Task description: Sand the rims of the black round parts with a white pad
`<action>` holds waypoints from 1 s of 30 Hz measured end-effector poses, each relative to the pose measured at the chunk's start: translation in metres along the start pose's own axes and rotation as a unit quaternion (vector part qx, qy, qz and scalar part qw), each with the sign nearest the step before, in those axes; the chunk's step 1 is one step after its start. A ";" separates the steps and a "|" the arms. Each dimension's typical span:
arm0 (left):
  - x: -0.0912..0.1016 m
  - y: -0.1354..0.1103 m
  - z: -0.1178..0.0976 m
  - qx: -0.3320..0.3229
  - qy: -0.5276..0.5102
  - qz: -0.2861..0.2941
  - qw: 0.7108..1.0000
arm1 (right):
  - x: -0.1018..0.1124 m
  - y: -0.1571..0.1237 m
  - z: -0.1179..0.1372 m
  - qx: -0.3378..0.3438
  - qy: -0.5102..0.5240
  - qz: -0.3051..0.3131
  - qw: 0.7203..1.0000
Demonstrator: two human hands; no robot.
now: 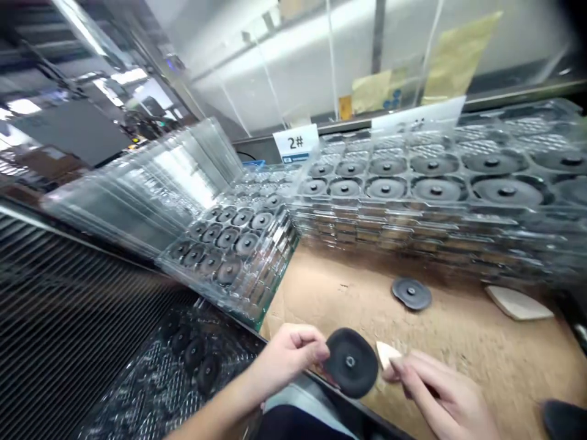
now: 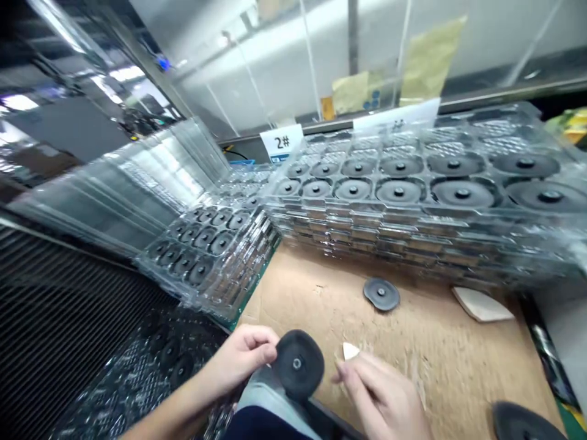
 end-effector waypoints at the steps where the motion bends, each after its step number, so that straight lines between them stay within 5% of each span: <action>1: 0.019 -0.006 -0.012 -0.010 0.029 -0.028 0.999 | -0.008 0.017 -0.003 0.000 -0.002 0.048 0.999; 4: 0.075 -0.023 -0.049 -0.043 0.125 -0.111 0.985 | -0.030 0.067 -0.010 0.017 0.009 0.154 0.988; 9: 0.165 -0.028 -0.103 -0.081 0.287 -0.258 0.919 | -0.063 0.106 -0.034 0.013 0.058 0.213 0.975; 14: 0.247 0.011 -0.153 -0.088 0.399 -0.373 0.833 | -0.073 0.106 -0.056 0.000 0.094 0.208 0.974; 17: 0.279 0.049 -0.170 -0.058 0.427 -0.413 0.802 | -0.072 0.105 -0.059 0.001 0.101 0.204 0.974; 24: 0.279 0.111 -0.161 -0.009 0.469 -0.407 0.784 | -0.067 0.108 -0.052 0.035 0.084 0.187 0.978; 27: 0.264 0.100 -0.161 -0.043 0.490 -0.402 0.773 | -0.066 0.107 -0.049 0.041 0.073 0.186 0.979; 30: 0.239 0.059 -0.161 -0.088 0.499 -0.377 0.775 | -0.066 0.107 -0.047 0.038 0.062 0.192 0.979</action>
Point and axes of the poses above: each hand's wrist, its own y-axis towards the middle knuckle, its own x-axis out of the back of the hand, z = x × y, the point moved 9 cm from there along y, towards the middle knuckle, and after that the axes turned 2 degrees about x, right-handed, at the moved point
